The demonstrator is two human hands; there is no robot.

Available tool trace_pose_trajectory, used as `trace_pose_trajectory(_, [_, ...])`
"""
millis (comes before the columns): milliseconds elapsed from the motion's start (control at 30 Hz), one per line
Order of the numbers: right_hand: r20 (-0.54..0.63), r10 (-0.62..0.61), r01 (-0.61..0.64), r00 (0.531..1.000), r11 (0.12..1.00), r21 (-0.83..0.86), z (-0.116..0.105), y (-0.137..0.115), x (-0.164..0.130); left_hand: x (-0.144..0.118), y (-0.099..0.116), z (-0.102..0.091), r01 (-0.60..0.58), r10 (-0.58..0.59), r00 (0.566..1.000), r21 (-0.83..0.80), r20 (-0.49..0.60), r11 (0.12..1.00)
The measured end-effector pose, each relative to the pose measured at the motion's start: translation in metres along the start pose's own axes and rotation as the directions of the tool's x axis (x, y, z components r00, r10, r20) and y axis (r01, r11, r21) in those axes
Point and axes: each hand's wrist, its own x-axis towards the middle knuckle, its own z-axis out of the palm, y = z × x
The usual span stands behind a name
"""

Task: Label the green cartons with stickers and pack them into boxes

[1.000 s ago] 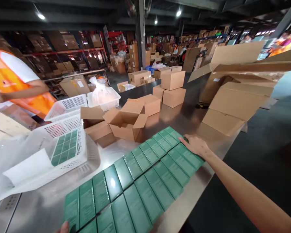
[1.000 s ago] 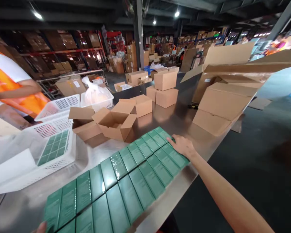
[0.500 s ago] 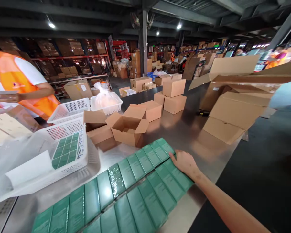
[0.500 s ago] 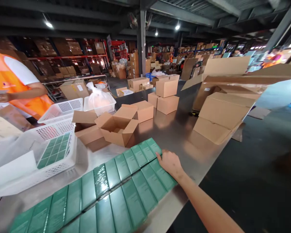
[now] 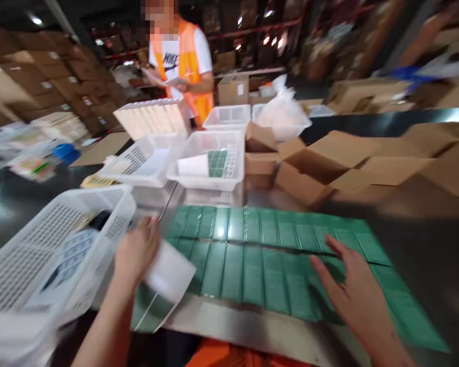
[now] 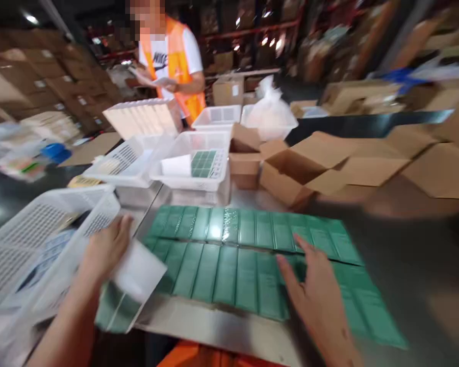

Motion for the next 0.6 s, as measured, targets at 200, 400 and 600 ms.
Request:
trace_pose_trajectory(200, [0.382,-0.35,-0.033,0.855,0.698,0.715,0.053,-0.141,-0.024,-0.021,0.049,-0.004,0.042,-0.071,0.99,-0.227,-0.119,0.973])
trace_pose_trajectory(400, [0.434,-0.142,-0.342,0.889,0.423,0.839,0.087,-0.156,-0.012,-0.035,0.014,0.004,0.26,-0.006,0.955,-0.827,0.296,0.498])
trace_pose_trajectory(600, [-0.049,-0.352,0.308,0.935,0.734,0.606,0.077,-0.142,0.002,-0.066,-0.02,0.008,0.421,0.126,0.876,-0.866,0.465,0.27])
